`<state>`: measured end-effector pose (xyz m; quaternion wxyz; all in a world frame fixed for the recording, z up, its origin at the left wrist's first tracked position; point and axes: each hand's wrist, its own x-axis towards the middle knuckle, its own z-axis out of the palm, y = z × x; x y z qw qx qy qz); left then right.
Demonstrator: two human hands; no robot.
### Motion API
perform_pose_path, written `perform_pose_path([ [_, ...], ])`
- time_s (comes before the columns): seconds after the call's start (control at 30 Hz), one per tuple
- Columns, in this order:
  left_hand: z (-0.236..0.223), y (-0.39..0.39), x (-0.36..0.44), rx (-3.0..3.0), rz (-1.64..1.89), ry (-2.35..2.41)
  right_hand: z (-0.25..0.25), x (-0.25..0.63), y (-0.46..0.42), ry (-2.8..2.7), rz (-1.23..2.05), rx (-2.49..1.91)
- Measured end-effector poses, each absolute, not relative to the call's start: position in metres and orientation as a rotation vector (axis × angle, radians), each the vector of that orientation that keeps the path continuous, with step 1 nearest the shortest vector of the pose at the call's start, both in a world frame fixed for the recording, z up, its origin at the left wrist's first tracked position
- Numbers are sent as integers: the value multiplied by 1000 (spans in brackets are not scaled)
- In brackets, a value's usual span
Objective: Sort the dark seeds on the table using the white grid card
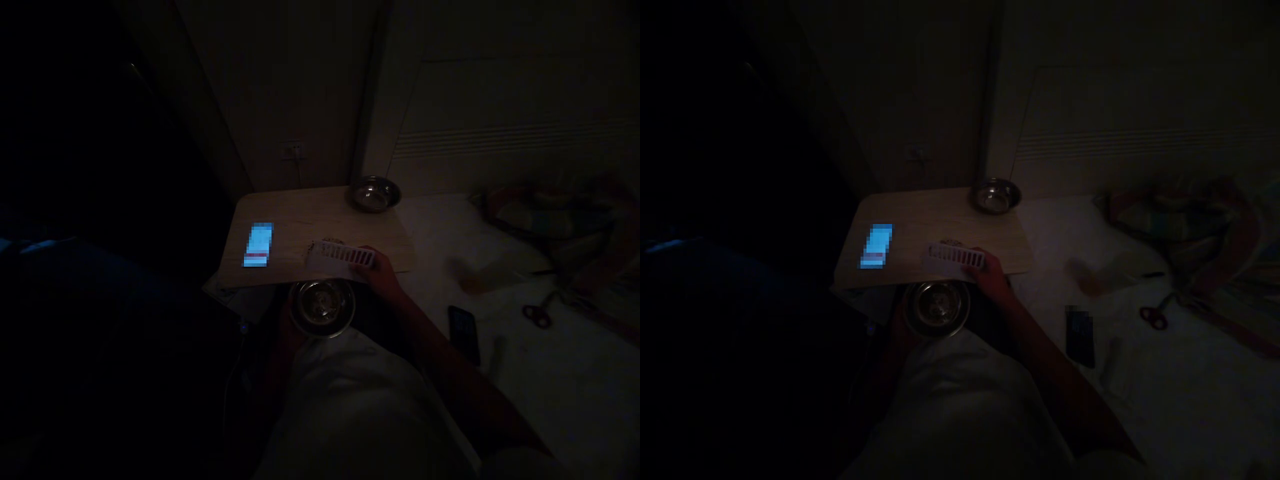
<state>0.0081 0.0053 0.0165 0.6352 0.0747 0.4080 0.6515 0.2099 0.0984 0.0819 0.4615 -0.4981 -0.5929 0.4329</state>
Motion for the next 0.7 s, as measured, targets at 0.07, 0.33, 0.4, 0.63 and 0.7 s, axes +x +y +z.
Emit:
perform_pose_path([
  [0.07, 14, 6, 8, 196, 1539, 981, 77, 205, 99, -1469, 1080, -1225],
  [0.33, 10, 1, 2, 193, 1512, 971, 72, 216, 111, -1295, 929, -1284],
  [0.4, 11, -2, 2, 182, 1535, 976, 75, 217, 113, -1298, 890, -1286],
  [0.63, 10, 1, 5, 120, 1507, 951, 79, 218, 116, -1254, 847, -1249],
  [0.7, 9, 3, 5, 111, 1492, 943, 81, 219, 119, -1222, 821, -1241],
])
